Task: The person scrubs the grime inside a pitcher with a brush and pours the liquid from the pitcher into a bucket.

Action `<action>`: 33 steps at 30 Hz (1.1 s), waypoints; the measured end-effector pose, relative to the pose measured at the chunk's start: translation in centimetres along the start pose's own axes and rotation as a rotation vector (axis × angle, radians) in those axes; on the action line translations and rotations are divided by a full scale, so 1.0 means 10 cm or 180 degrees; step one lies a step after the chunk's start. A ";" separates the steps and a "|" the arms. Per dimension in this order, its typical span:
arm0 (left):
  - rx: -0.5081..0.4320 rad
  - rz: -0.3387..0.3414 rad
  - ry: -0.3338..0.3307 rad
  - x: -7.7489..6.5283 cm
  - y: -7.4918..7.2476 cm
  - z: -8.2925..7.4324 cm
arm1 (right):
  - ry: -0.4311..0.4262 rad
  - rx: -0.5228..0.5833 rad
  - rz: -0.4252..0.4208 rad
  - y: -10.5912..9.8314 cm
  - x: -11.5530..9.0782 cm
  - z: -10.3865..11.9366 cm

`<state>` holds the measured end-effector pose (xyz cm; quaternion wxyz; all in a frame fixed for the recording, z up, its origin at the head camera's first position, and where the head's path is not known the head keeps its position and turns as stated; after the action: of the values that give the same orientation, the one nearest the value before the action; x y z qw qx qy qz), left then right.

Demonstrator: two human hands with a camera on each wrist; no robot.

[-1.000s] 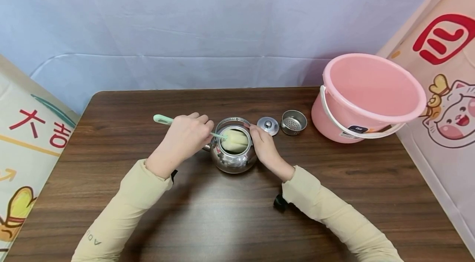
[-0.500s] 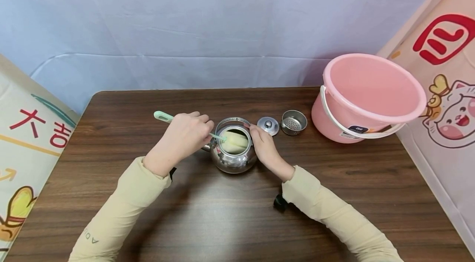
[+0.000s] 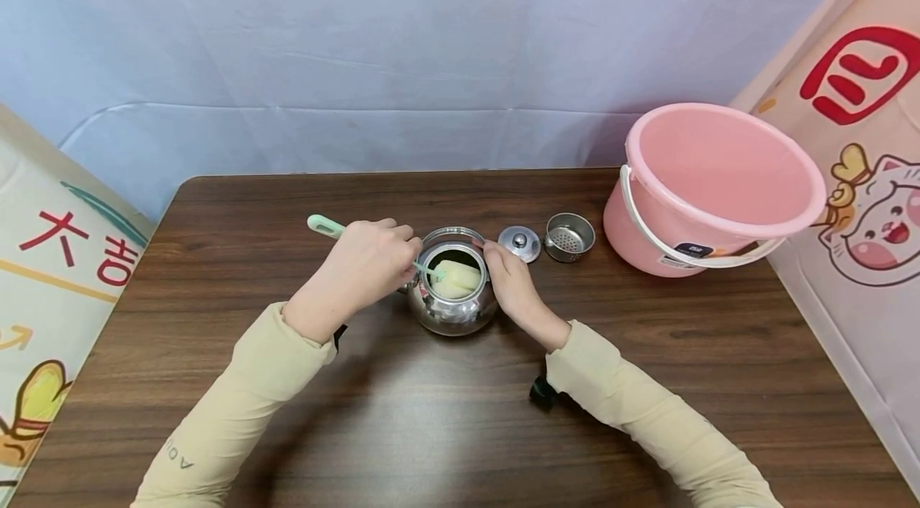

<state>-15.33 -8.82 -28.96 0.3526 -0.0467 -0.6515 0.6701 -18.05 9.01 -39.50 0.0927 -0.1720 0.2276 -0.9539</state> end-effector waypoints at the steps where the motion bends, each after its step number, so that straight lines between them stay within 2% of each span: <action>1: -0.0001 -0.0007 0.0007 0.00 0.00 -0.01 | 0.0004 0.0006 0.0000 0.00 0.00 0.00; 16: -0.0066 -0.0097 -0.0099 0.02 0.06 -0.03 | 0.0018 -0.0016 -0.0002 0.00 0.00 0.01; 33: -0.0052 -0.0038 -0.0244 0.05 0.12 0.08 | -0.0013 -0.0015 -0.0003 0.00 0.00 0.00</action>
<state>-16.58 -9.09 -29.72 0.3309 -0.0200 -0.6702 0.6640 -18.07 9.01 -39.50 0.0923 -0.1742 0.2296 -0.9531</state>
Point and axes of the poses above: each hand's wrist, its own x-axis towards the middle knuckle, its own y-axis out of the palm, z = x × y, the point moved 4 cm from there along x, towards the middle knuckle, and after that the axes turned 14 degrees about -y, right-handed, at the moved point
